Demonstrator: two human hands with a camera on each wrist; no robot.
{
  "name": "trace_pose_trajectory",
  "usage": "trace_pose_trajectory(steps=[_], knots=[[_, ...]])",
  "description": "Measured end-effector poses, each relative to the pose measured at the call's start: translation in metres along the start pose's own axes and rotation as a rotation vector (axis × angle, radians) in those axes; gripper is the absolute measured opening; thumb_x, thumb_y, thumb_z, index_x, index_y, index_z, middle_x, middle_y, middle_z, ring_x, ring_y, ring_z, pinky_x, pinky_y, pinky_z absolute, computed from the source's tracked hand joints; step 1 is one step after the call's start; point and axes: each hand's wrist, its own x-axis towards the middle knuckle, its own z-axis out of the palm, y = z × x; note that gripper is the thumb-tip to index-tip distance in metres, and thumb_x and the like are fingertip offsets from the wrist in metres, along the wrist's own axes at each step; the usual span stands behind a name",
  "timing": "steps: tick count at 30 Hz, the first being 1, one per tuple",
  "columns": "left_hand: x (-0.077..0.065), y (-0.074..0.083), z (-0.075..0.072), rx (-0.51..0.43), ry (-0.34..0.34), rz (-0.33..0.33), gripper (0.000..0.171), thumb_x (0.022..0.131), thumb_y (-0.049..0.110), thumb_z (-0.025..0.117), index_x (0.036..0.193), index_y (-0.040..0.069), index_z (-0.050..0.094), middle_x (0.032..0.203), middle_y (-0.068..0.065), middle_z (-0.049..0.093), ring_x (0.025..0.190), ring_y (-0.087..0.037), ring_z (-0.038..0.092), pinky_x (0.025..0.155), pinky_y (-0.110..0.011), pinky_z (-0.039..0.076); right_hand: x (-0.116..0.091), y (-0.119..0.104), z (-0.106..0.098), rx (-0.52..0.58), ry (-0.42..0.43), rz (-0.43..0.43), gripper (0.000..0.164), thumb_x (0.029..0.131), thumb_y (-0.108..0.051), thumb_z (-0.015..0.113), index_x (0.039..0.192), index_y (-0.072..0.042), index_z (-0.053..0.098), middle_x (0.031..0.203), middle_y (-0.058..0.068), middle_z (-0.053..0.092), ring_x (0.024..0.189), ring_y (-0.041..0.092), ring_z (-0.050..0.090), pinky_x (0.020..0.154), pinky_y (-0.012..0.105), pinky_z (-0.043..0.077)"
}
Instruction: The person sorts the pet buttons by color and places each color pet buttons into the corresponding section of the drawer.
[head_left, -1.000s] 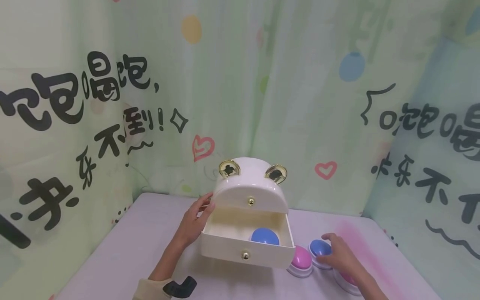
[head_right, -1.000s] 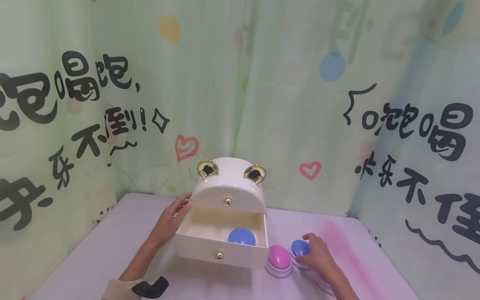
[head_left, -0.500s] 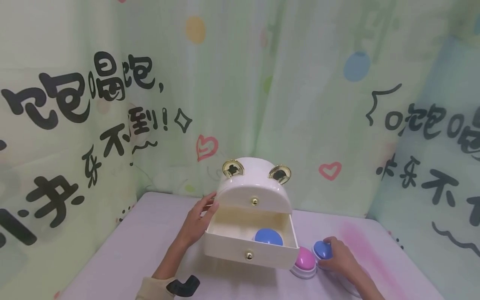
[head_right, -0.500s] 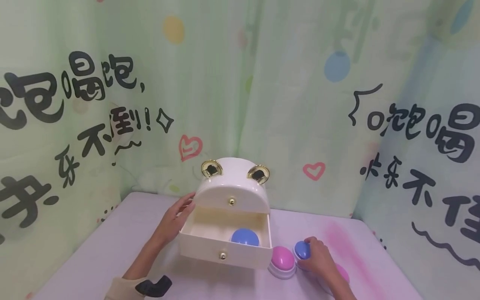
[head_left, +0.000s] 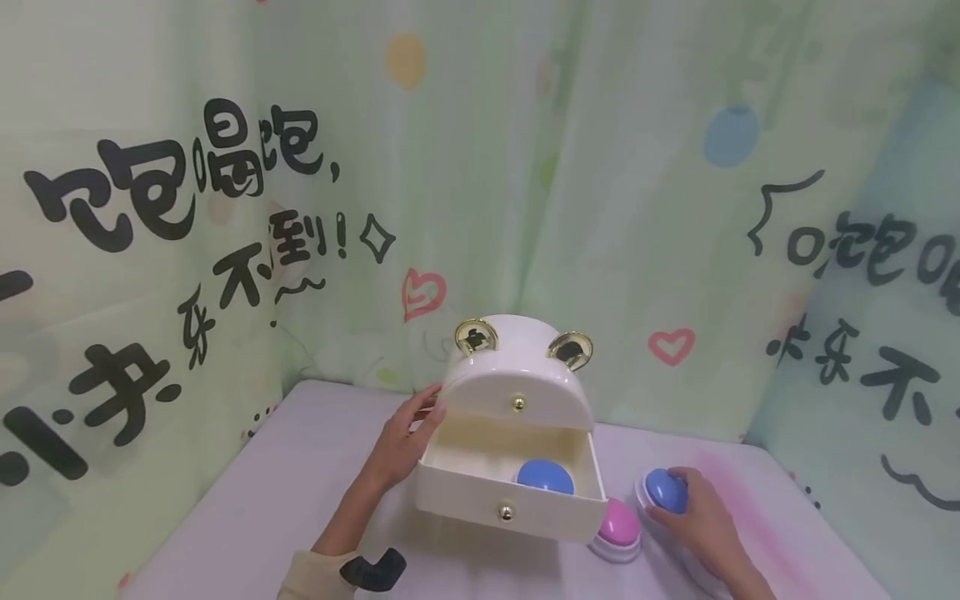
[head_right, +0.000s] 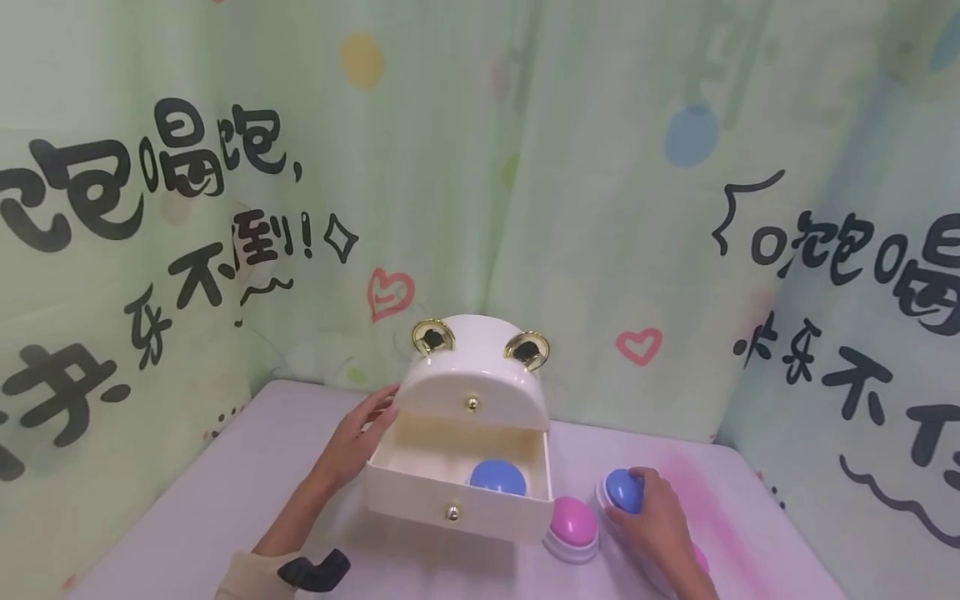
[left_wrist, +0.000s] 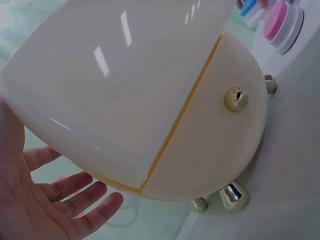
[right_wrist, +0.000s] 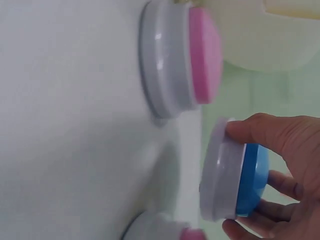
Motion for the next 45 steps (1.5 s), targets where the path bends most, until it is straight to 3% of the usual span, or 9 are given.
trace_pose_trajectory(steps=[11,18,22,27,29,33,37,45], knots=[[0.002,0.001,0.0,0.006,-0.002,-0.013,0.053,0.097,0.05,0.048,0.144,0.025,0.044,0.13,-0.004,0.056,0.121,-0.026,0.053,0.098,-0.056,0.041,-0.014,-0.043,-0.026,0.159,0.123,-0.028,0.09,0.08,-0.04,0.077,0.14,0.008,0.03,0.136,0.035,0.038,0.122,0.05,0.04,0.094,0.061,0.039],[0.0,0.0,0.001,0.012,0.014,-0.006,0.052,0.097,0.049,0.048,0.143,0.024,0.045,0.131,-0.004,0.056,0.12,-0.026,0.053,0.098,-0.055,0.041,-0.026,-0.075,-0.036,0.255,0.153,0.009,0.097,0.078,-0.051,0.074,0.145,-0.001,0.025,0.144,0.026,0.035,0.127,0.047,0.039,0.094,0.061,0.041],[0.001,0.0,0.003,0.004,0.01,0.013,0.051,0.097,0.047,0.05,0.142,0.023,0.046,0.132,-0.005,0.055,0.119,-0.026,0.054,0.097,-0.053,0.042,-0.036,-0.096,-0.044,0.286,0.206,-0.007,0.095,0.078,-0.05,0.075,0.145,-0.004,0.027,0.144,0.022,0.037,0.125,0.044,0.043,0.095,0.06,0.042],[0.002,0.0,0.003,0.006,0.002,0.007,0.052,0.097,0.048,0.049,0.143,0.025,0.045,0.132,-0.004,0.055,0.12,-0.025,0.053,0.098,-0.053,0.042,-0.05,-0.125,-0.05,0.292,0.231,-0.078,0.086,0.076,-0.045,0.078,0.142,-0.012,0.035,0.14,0.012,0.045,0.118,0.032,0.052,0.09,0.036,0.051],[0.002,-0.001,0.002,0.011,0.009,0.004,0.052,0.097,0.048,0.049,0.142,0.025,0.045,0.133,-0.005,0.054,0.12,-0.026,0.053,0.099,-0.054,0.041,-0.053,-0.134,-0.049,0.304,0.229,-0.139,0.082,0.076,-0.041,0.08,0.141,-0.015,0.038,0.138,0.006,0.048,0.116,0.026,0.054,0.088,0.021,0.049],[0.001,-0.001,0.001,0.016,0.013,-0.001,0.051,0.097,0.048,0.049,0.142,0.025,0.046,0.134,-0.005,0.054,0.12,-0.027,0.053,0.099,-0.054,0.041,-0.055,-0.146,-0.044,0.29,0.229,-0.285,0.075,0.075,-0.033,0.083,0.137,-0.017,0.044,0.134,0.001,0.051,0.109,0.021,0.057,0.085,0.01,0.043],[0.001,-0.001,0.001,0.016,0.014,-0.005,0.051,0.097,0.049,0.049,0.142,0.025,0.046,0.133,-0.005,0.054,0.12,-0.026,0.053,0.099,-0.055,0.041,-0.051,-0.152,-0.037,0.257,0.219,-0.392,0.069,0.074,-0.029,0.084,0.132,-0.018,0.048,0.133,-0.001,0.054,0.105,0.021,0.061,0.085,0.018,0.048],[0.002,-0.001,0.0,0.014,0.015,0.007,0.051,0.097,0.049,0.049,0.142,0.025,0.046,0.133,-0.006,0.054,0.12,-0.028,0.053,0.099,-0.056,0.04,-0.043,-0.162,-0.027,0.217,0.18,-0.481,0.055,0.074,-0.025,0.084,0.122,-0.02,0.057,0.124,0.003,0.061,0.1,0.022,0.063,0.082,0.041,0.051]])
